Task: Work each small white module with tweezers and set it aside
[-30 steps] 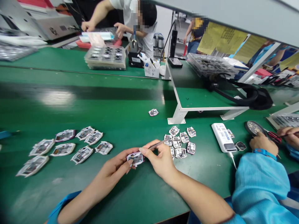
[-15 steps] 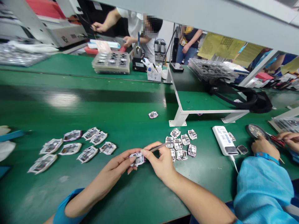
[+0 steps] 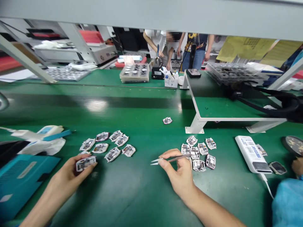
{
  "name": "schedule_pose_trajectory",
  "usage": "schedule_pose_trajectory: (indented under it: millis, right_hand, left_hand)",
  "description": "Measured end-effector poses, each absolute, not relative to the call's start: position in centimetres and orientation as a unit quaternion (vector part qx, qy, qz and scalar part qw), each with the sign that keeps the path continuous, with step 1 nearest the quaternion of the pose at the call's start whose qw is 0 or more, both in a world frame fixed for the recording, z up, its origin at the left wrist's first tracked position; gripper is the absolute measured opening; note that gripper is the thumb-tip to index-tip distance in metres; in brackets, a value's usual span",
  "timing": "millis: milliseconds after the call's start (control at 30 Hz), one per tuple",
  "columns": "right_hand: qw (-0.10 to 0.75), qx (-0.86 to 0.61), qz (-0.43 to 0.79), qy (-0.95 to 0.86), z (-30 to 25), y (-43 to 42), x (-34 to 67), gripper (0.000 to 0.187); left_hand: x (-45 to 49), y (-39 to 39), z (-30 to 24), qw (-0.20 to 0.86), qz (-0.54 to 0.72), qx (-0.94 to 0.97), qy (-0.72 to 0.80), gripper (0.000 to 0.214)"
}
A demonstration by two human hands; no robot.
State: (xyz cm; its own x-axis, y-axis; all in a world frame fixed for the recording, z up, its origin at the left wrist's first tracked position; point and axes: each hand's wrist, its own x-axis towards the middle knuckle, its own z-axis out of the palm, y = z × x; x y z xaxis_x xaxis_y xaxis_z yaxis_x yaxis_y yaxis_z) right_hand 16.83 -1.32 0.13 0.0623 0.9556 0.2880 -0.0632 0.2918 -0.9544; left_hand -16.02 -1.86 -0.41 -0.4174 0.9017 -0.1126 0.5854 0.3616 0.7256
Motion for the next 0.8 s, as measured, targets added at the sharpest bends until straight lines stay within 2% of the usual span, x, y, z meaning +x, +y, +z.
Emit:
schedule_pose_trajectory:
  millis: [133, 267, 367, 533, 633, 800]
  right_hand:
    - [0.591, -0.420, 0.422, -0.545, 0.2, -1.4, 16.9, 0.010]
    - [0.587, -0.424, 0.419, -0.547, 0.2, -1.4, 16.9, 0.009]
    - [0.588, -0.423, 0.415, -0.551, 0.3, -1.4, 16.8, 0.009]
    - [0.588, -0.409, 0.394, -0.576, 0.5, -1.4, 16.6, 0.009]
    - [0.581, -0.410, 0.359, -0.605, 0.4, -1.4, 16.6, 0.007]
    - [0.580, -0.414, 0.304, -0.632, 0.1, -1.0, 16.8, 0.006]
  left_hand:
    - [-15.8, -1.7, -0.1, 0.140, 0.201, 0.574, 0.781, 0.033]
    - [-15.4, -1.5, 0.8, 0.025, 0.091, 0.628, 0.773, 0.051]
    - [-15.6, -0.8, 2.1, -0.014, 0.021, 0.613, 0.790, 0.064]
    - [-12.6, 3.8, 4.0, 0.049, 0.128, 0.678, 0.722, 0.058]
    - [-7.9, 8.4, 3.2, 0.160, 0.168, 0.746, 0.624, 0.057]
    - [-0.3, 15.5, -0.7, 0.161, 0.197, 0.772, 0.583, 0.051]
